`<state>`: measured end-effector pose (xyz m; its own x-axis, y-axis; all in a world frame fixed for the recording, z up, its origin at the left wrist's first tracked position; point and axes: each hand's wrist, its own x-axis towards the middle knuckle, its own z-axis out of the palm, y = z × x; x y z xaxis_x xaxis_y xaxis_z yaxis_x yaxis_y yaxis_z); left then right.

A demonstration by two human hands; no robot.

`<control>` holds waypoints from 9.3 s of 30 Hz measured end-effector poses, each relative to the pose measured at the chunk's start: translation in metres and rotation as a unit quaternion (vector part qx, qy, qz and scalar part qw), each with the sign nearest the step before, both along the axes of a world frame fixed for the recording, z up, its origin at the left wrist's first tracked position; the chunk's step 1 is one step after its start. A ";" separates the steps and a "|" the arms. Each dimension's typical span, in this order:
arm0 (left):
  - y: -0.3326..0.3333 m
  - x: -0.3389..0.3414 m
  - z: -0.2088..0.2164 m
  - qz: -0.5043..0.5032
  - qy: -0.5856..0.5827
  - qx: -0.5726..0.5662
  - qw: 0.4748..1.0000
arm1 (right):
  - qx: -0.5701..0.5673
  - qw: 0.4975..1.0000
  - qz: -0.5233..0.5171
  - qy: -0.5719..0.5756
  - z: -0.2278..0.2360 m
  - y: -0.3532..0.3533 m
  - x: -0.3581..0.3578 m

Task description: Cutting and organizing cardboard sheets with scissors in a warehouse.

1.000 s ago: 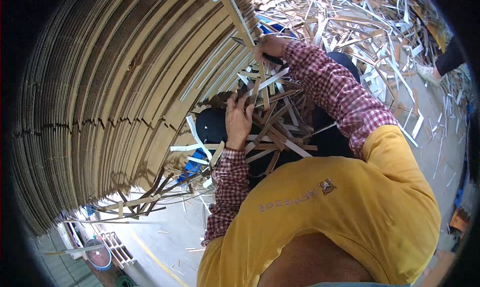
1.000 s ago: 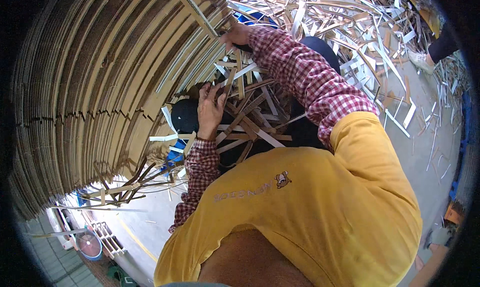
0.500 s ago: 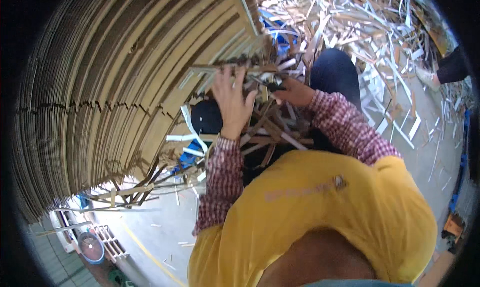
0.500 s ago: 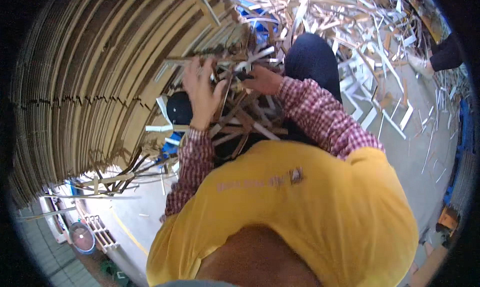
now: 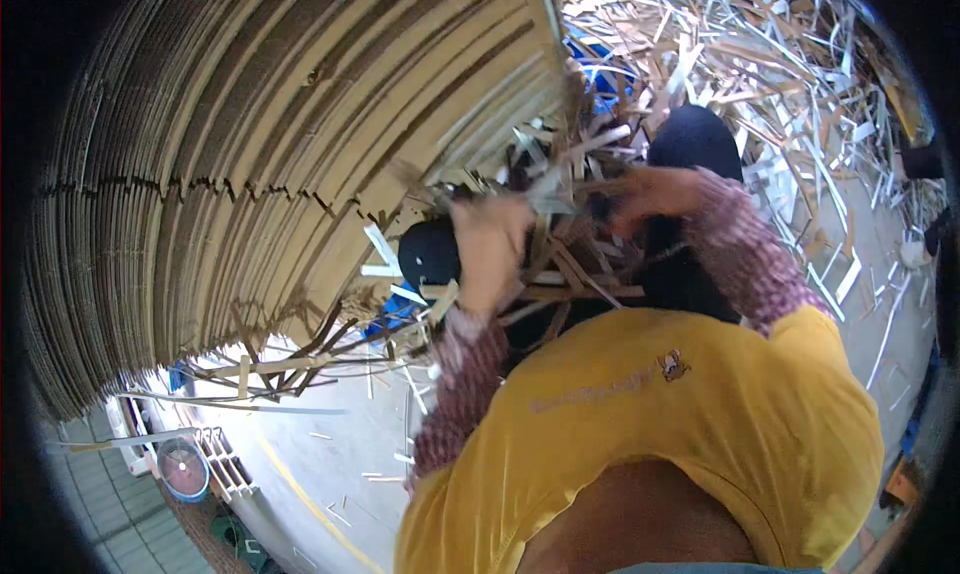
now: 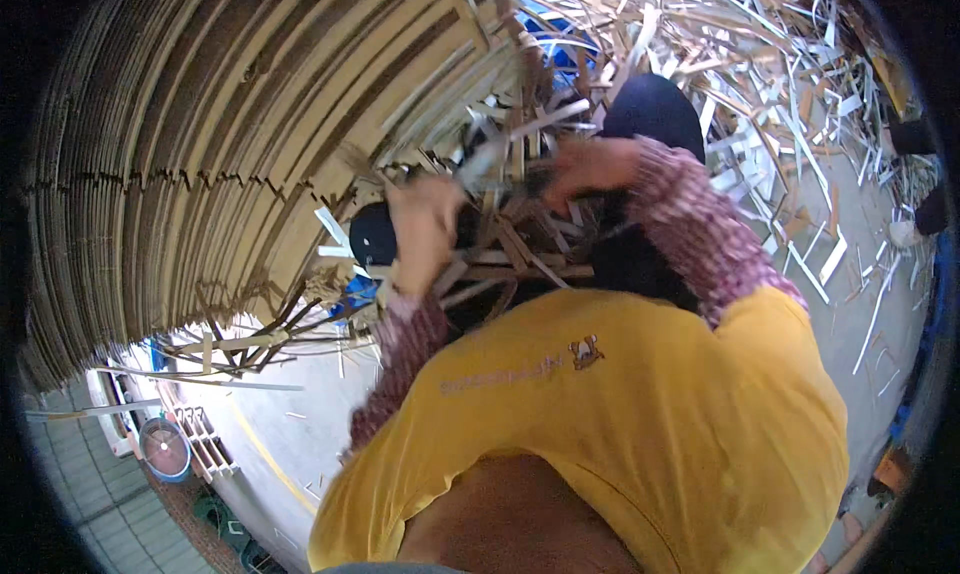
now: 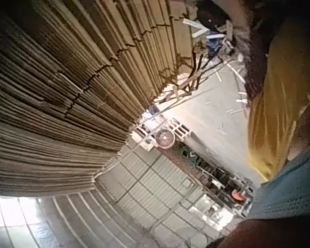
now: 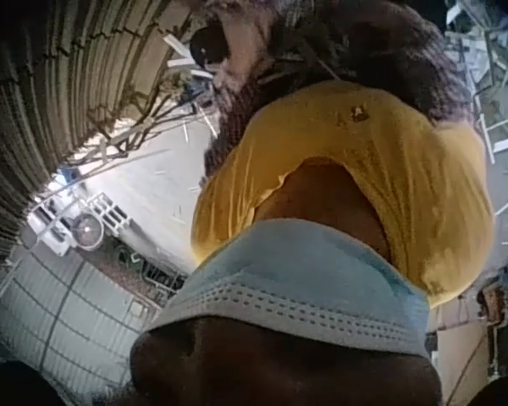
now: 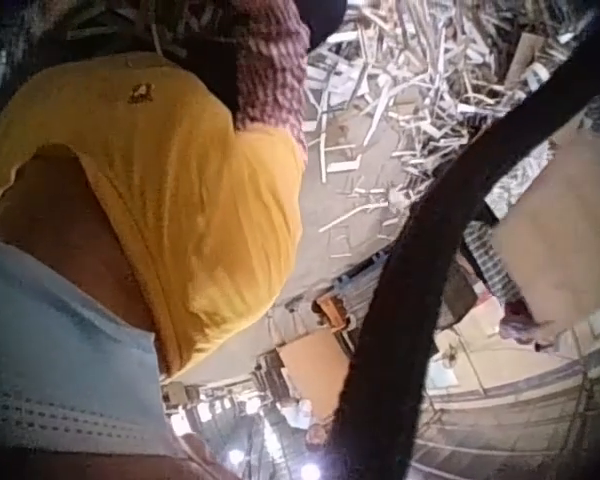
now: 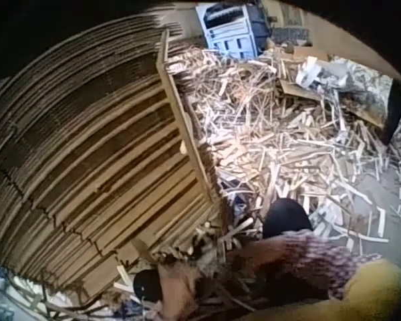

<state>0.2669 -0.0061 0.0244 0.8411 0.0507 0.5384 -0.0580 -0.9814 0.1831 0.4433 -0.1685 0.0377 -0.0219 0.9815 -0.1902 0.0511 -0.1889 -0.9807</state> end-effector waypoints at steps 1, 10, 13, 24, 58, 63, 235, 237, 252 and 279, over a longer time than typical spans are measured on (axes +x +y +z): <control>-0.013 -0.007 -0.005 -0.067 -0.055 -0.072 0.994 | -0.024 0.998 0.056 0.003 0.007 -0.002 0.002; -0.014 -0.007 -0.084 0.099 0.103 -0.260 0.955 | -0.171 0.965 0.145 -0.135 -0.054 0.002 0.055; -0.012 -0.001 -0.097 0.255 0.242 -0.208 0.913 | -0.172 0.955 0.030 -0.240 -0.062 0.007 0.070; -0.018 0.004 -0.112 0.144 0.221 -0.241 0.934 | -0.061 0.978 -0.175 -0.094 -0.086 0.087 0.088; -0.006 0.029 -0.112 0.169 0.232 -0.267 0.920 | -0.142 0.972 -0.134 -0.134 -0.163 0.115 0.073; -0.003 0.034 -0.105 0.156 -0.015 -0.189 0.969 | -0.086 0.945 -0.247 -0.197 -0.125 0.073 -0.002; 0.013 0.113 -0.114 0.060 0.074 -0.236 0.967 | -0.212 0.913 -0.140 -0.320 -0.139 0.033 0.001; 0.025 0.107 -0.124 0.095 0.166 -0.326 0.926 | -0.201 0.948 -0.126 -0.213 -0.139 0.030 0.019; 0.028 0.090 -0.126 0.135 0.036 -0.424 0.895 | -0.204 0.896 -0.388 -0.072 -0.130 0.049 0.058; -0.002 0.194 -0.101 -0.007 0.088 -0.474 0.876 | -0.114 0.916 -0.358 -0.141 -0.153 0.116 0.131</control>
<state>0.4605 -0.0083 -0.0767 0.9107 0.3944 0.1226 0.0418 -0.3834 0.9227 0.5741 -0.0521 -0.1152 0.6929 0.6600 -0.2905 0.0798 -0.4706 -0.8788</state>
